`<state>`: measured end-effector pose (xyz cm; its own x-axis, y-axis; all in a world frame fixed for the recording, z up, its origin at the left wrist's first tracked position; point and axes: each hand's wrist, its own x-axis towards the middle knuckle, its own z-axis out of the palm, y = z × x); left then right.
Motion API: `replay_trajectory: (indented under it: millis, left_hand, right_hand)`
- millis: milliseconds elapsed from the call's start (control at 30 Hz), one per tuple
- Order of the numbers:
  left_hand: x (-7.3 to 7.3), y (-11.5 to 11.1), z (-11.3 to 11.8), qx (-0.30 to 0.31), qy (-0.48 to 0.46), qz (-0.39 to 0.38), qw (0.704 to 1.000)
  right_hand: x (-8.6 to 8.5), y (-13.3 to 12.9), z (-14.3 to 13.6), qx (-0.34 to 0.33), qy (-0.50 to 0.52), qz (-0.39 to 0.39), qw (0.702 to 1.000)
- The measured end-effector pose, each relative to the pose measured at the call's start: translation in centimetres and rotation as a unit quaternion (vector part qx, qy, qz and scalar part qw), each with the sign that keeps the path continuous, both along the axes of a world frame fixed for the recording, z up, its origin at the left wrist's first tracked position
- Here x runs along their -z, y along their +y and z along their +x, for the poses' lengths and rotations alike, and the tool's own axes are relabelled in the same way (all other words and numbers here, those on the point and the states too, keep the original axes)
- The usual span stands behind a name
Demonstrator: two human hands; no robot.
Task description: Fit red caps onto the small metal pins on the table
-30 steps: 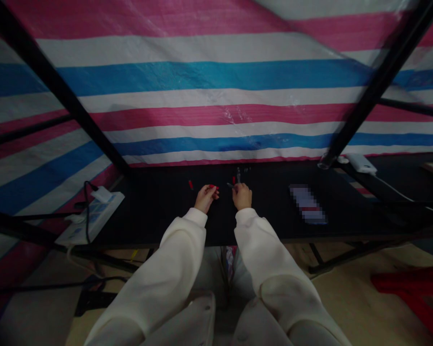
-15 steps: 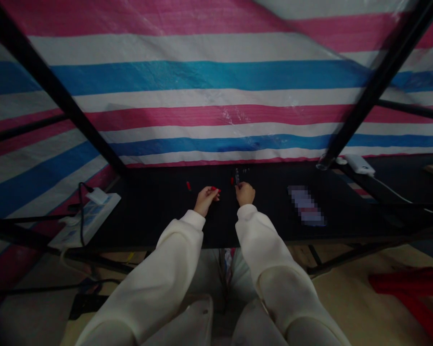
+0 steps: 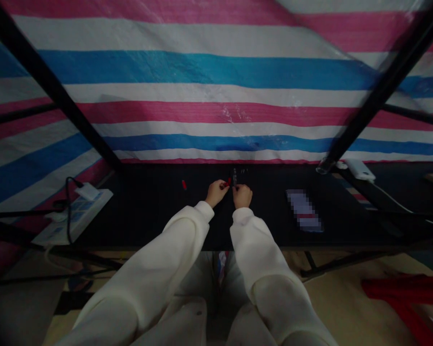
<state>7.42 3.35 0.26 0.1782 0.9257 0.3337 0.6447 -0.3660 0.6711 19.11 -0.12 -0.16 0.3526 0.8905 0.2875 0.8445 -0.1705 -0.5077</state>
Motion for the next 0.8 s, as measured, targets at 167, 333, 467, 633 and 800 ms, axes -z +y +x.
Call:
replay_trajectory:
  millis: [167, 333, 467, 633, 800]
  left_hand:
    - [-0.2, -0.2, 0.5, -0.038, 0.072, 0.002, 0.997]
    - [-0.2, -0.1, 0.5, -0.034, 0.045, -0.002, 0.998]
    - [0.1, -0.2, 0.3, -0.037, -0.043, -0.006, 0.998]
    - [-0.6, -1.6, -0.8, -0.028, -0.147, 0.018, 0.989]
    - [-2.3, -3.8, -3.2, -0.081, -0.31, 0.094, 0.943]
  right_hand:
    - [0.0, 0.1, -0.1, 0.0, 0.003, -0.002, 1.0]
    - [0.0, 0.1, -0.1, -0.003, 0.012, 0.005, 1.0]
    - [-0.1, 0.0, 0.0, -0.006, 0.018, 0.002, 1.0]
    - [-0.1, 0.0, -0.2, 0.003, 0.032, 0.012, 0.999]
    - [-0.3, -0.5, -0.6, 0.031, 0.065, 0.067, 0.995]
